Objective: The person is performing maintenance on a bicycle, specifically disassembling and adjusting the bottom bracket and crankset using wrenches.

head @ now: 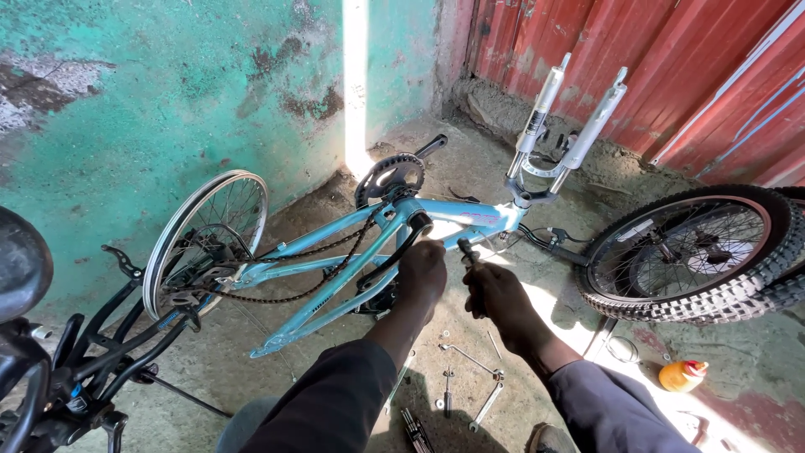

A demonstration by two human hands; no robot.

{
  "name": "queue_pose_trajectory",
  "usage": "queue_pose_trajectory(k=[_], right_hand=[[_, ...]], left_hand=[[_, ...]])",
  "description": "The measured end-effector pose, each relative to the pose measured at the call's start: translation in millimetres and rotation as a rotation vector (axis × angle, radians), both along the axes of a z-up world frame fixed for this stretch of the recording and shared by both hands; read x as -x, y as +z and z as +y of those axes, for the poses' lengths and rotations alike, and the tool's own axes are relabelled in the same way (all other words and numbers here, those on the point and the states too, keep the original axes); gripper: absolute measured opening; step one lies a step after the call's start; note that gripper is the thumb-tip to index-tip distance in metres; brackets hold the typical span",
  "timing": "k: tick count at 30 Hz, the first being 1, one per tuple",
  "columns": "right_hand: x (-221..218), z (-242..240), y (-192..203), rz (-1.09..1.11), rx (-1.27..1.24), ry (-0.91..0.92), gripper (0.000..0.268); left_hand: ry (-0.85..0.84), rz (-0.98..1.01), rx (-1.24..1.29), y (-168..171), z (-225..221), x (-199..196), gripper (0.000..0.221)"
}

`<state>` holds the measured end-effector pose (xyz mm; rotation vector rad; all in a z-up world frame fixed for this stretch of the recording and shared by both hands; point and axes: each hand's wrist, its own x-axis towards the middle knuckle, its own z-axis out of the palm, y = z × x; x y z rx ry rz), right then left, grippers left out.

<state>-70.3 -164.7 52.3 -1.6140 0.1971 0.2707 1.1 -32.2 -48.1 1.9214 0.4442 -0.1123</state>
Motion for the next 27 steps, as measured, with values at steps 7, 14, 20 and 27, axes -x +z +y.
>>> queue_pose_trajectory(k=[7,14,20,27], right_hand=[[-14,26,-11,-0.01,0.081,0.002,0.031],[-19,47,-1,-0.033,0.098,-0.022,0.034],[-12,56,17,-0.033,0.084,-0.051,0.037],[-25,47,0,-0.079,0.156,0.031,0.037]], left_hand=[[-0.092,-0.02,0.401,44,10,24,0.046],[0.052,0.067,0.724,52,11,21,0.043],[0.079,0.067,0.774,76,11,29,0.038],[0.129,0.024,0.873,56,10,17,0.036]])
